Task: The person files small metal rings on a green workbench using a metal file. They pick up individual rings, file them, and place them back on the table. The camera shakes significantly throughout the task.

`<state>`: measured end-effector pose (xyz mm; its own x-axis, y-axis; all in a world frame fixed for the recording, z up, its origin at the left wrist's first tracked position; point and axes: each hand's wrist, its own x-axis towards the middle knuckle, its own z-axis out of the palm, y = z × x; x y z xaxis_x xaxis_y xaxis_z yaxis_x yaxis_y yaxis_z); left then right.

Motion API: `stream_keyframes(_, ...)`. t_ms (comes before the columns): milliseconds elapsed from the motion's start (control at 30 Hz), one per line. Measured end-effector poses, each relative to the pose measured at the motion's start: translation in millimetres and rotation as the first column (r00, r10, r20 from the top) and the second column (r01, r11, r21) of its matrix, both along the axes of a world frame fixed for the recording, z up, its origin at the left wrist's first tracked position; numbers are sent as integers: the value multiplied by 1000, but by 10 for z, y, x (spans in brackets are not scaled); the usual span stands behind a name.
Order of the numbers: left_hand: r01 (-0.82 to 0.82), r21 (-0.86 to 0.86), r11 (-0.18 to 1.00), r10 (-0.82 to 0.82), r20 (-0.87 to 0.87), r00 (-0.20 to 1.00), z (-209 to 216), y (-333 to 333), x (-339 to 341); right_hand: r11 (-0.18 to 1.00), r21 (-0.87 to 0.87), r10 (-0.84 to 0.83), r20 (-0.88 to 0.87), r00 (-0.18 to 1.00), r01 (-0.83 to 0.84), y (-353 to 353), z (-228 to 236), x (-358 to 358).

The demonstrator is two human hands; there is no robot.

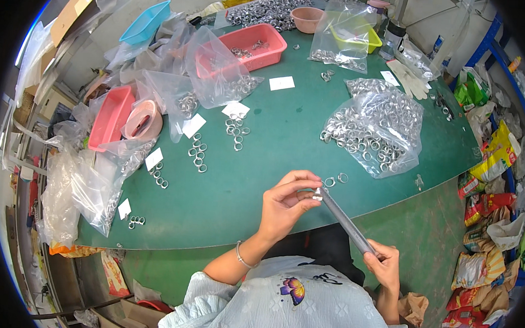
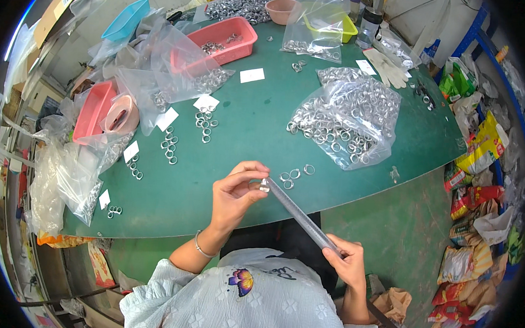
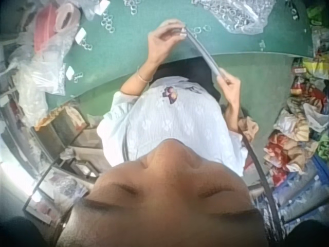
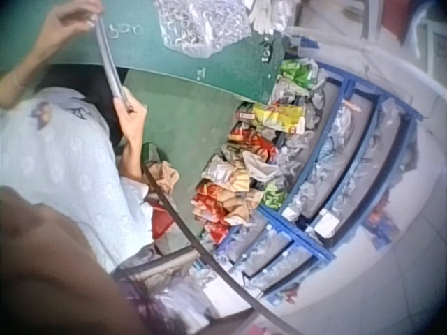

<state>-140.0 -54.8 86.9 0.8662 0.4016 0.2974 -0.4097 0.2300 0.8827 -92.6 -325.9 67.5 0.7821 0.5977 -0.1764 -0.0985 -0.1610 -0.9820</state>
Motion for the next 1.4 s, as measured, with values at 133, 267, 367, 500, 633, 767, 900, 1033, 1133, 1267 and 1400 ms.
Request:
stream_keyframes(133, 33, 8, 999, -33, -8, 999, 25, 1, -17, 1000, 5, 10, -8, 1000, -10, -19, 13, 7)
stream_keyframes(267, 51, 5, 999, -51, -20, 998, 33, 0, -32, 999, 37, 23, -25, 999, -22, -36, 20, 12)
stream_keyframes(367, 74, -4, 997, -74, -31, 997, 54, -7, -55, 997, 65, 45, -57, 997, -41, -58, 31, 19)
stream_keyframes(500, 131, 26, 991, -130, -62, 990, 119, -44, -77, 992, 109, 67, -56, 996, -61, -73, 31, 2)
stream_keyframes(633, 129, 24, 991, -128, -36, 991, 148, -64, -88, 989, 131, 86, -80, 993, -75, -81, 40, 5)
stream_keyframes(767, 169, -52, 984, -172, -49, 984, 176, -66, -109, 987, 133, 103, -82, 991, -92, -80, 54, 12)
stream_keyframes(900, 213, -120, 970, -223, -75, 972, 190, -55, -122, 982, 158, 123, -115, 986, -104, -76, 70, -1)
stream_keyframes(1033, 305, -229, 925, -330, -83, 940, 187, -43, -138, 977, 185, 145, -228, 963, -104, -77, 140, -38)
stream_keyframes(1133, 367, -278, 888, -403, -83, 911, 165, -35, -148, 972, 202, 183, -328, 927, -121, -73, 224, -38)
stream_keyframes(1267, 388, -331, 860, -441, -98, 892, 151, -39, -136, 974, 208, 164, -355, 920, -93, -21, 299, -63)
stream_keyframes(1400, 500, -326, 802, -552, -85, 830, 62, -72, -129, 997, -2, 75, -69, 995, -75, 48, 387, -123)
